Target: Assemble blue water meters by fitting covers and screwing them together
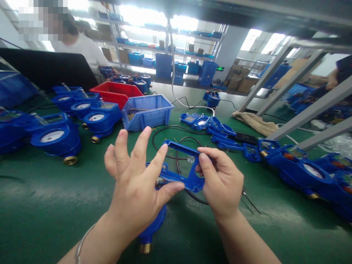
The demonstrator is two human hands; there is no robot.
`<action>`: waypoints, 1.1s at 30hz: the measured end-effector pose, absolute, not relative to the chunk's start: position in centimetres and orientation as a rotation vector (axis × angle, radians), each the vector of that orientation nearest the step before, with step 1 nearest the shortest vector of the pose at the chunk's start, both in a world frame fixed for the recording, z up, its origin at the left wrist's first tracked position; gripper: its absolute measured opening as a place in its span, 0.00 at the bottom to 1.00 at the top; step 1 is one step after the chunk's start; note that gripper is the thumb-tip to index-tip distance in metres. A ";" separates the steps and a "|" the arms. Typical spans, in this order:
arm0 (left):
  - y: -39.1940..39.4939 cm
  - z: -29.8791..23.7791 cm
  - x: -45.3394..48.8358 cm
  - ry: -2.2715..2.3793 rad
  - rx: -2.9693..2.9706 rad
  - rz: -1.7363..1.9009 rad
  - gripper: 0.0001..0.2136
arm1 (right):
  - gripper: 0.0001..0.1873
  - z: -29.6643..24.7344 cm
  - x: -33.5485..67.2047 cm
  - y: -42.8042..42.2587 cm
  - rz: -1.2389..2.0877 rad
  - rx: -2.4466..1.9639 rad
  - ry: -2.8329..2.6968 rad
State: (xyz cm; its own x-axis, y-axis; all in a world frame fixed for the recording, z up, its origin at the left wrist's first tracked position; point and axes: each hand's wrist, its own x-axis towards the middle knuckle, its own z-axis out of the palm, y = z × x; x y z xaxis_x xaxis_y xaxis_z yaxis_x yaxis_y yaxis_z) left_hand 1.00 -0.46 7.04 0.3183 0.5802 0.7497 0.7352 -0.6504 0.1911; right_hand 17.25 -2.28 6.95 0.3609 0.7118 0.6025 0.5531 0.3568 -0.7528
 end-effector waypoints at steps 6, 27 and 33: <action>-0.4 6.3 2.2 -1.188 -2.324 -1.132 0.30 | 0.06 6.7 16.9 -2.3 0.141 -1.295 -1.306; -1.6 6.8 1.4 -0.796 -2.609 -1.376 0.13 | 0.15 8.0 16.8 -4.1 0.389 -1.119 -1.397; -0.8 8.7 0.1 -1.642 -2.877 -2.602 0.09 | 0.45 7.1 16.2 -3.6 0.339 -1.134 -1.683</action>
